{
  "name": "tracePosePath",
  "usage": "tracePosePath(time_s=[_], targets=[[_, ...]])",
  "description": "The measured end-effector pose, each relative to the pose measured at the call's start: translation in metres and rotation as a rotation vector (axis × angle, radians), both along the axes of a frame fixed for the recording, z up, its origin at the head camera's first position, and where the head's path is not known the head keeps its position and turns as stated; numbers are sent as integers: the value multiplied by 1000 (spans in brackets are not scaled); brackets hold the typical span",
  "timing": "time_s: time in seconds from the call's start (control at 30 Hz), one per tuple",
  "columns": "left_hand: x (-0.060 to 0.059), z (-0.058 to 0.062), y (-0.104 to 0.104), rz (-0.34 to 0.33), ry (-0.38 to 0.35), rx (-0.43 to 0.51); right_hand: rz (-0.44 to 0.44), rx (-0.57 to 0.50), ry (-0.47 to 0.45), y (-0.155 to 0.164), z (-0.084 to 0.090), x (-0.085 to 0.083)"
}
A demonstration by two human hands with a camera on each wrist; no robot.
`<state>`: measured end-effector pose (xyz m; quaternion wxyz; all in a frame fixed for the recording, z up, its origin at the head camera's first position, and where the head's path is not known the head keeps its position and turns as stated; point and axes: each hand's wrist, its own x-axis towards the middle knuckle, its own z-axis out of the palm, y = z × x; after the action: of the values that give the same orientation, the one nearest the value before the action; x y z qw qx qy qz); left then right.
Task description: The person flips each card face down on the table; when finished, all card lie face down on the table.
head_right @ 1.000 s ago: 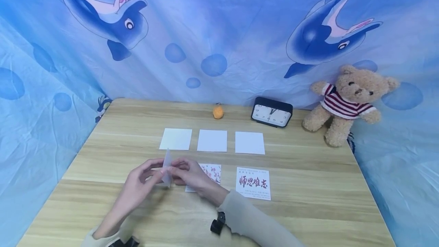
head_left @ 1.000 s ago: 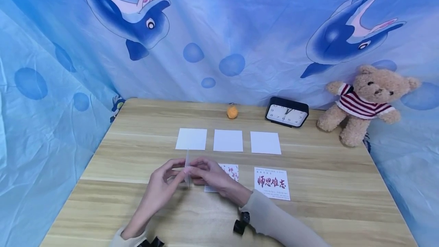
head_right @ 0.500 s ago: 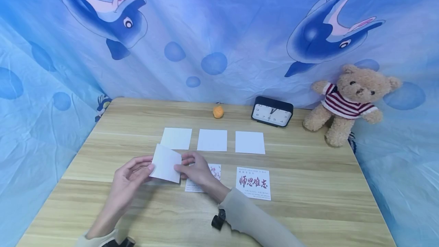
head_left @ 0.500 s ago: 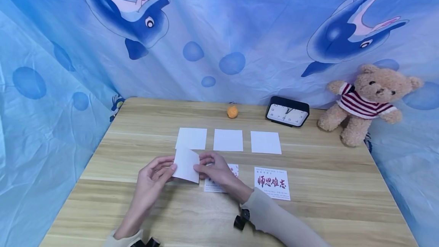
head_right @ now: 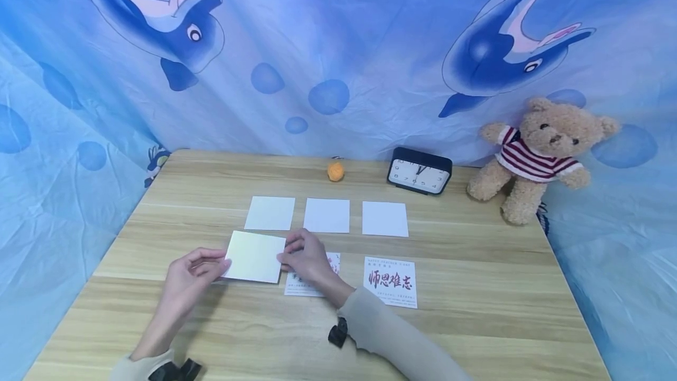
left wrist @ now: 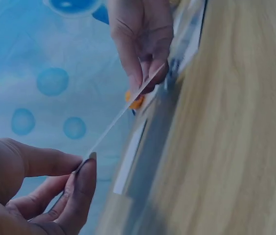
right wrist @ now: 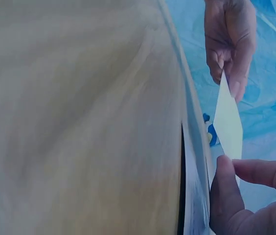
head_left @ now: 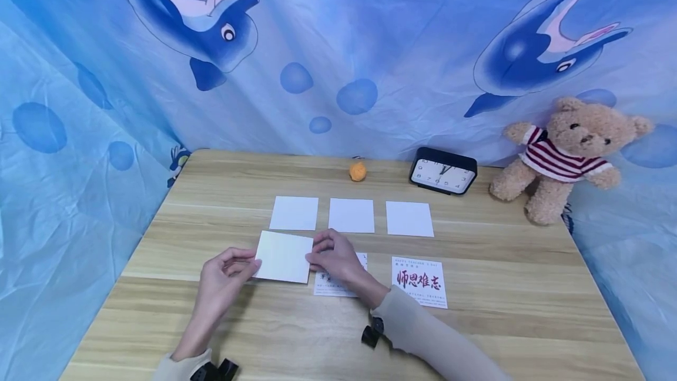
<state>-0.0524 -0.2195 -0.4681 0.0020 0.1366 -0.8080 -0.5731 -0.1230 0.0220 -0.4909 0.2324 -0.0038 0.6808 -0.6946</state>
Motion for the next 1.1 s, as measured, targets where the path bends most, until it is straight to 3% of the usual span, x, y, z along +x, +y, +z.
tracePosePath(time_s=[0.2,0.43,0.73,1.1], targets=[[-3,-10,-1,-18,-11,-159,18,101,42,2,1,-6],[-5,-16,1,-19,17,-263,65,189,82,6,0,-8],[-7,-19,4,-42,35,-314,95,146,7,10,5,-5],[-11,-20,2,-74,-7,-355,166,170,-14,12,10,-2]])
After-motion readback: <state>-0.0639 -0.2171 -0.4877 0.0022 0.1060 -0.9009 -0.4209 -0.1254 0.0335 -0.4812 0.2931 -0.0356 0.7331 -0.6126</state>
